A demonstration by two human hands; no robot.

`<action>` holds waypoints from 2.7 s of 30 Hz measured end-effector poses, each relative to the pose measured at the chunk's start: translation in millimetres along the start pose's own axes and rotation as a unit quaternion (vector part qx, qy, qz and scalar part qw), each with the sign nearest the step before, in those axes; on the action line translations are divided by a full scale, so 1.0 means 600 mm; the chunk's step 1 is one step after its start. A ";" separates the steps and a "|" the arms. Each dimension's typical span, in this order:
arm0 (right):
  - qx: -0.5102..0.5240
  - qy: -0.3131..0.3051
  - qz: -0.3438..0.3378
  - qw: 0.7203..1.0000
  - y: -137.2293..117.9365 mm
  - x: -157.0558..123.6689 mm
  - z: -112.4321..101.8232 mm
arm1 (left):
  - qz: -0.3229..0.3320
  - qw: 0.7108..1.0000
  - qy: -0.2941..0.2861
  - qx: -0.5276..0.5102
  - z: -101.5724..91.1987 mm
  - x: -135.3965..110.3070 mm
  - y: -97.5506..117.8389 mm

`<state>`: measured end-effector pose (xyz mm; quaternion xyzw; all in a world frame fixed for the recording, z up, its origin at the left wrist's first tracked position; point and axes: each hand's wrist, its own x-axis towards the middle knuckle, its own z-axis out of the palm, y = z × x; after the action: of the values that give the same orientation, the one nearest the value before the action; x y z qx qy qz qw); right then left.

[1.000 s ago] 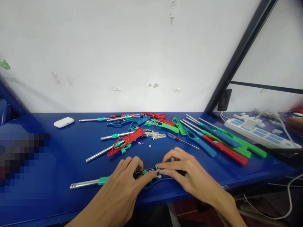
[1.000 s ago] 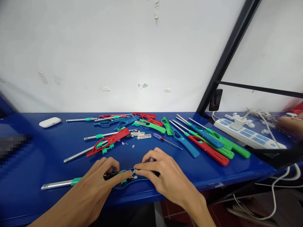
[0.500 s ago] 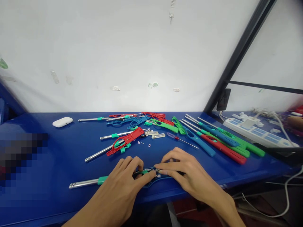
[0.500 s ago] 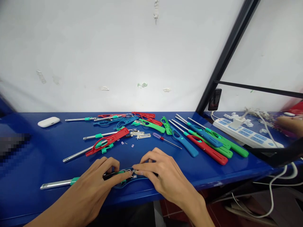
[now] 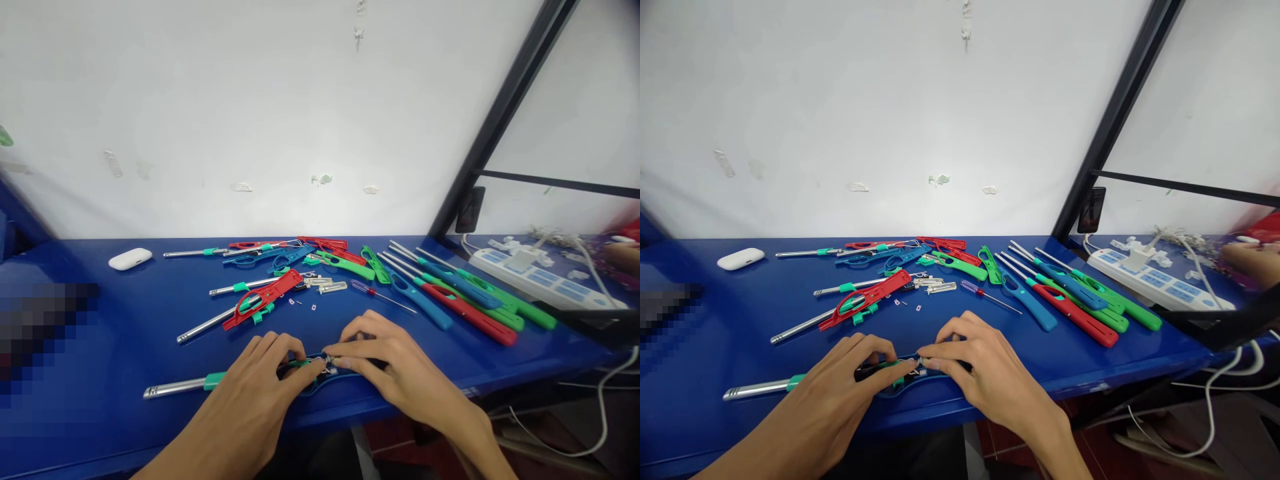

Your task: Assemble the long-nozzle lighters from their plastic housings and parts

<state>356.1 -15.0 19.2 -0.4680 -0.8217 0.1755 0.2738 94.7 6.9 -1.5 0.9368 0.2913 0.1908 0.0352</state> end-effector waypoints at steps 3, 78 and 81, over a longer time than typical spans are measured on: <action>0.004 0.000 0.006 1.000 -0.001 0.001 0.000 | 0.012 1.000 0.012 0.010 -0.001 0.005 0.000; -0.308 0.019 0.006 0.951 -0.039 0.008 -0.068 | -0.081 0.995 0.062 -0.004 -0.077 0.007 -0.081; -0.321 -0.003 -0.036 0.946 -0.058 0.018 -0.038 | -0.079 0.996 0.047 -0.004 -0.071 -0.004 -0.087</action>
<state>342.1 -22.3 59.0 -0.5003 -0.8519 -0.1060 0.1126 48.9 46.9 27.7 0.9005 0.3650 0.2328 0.0400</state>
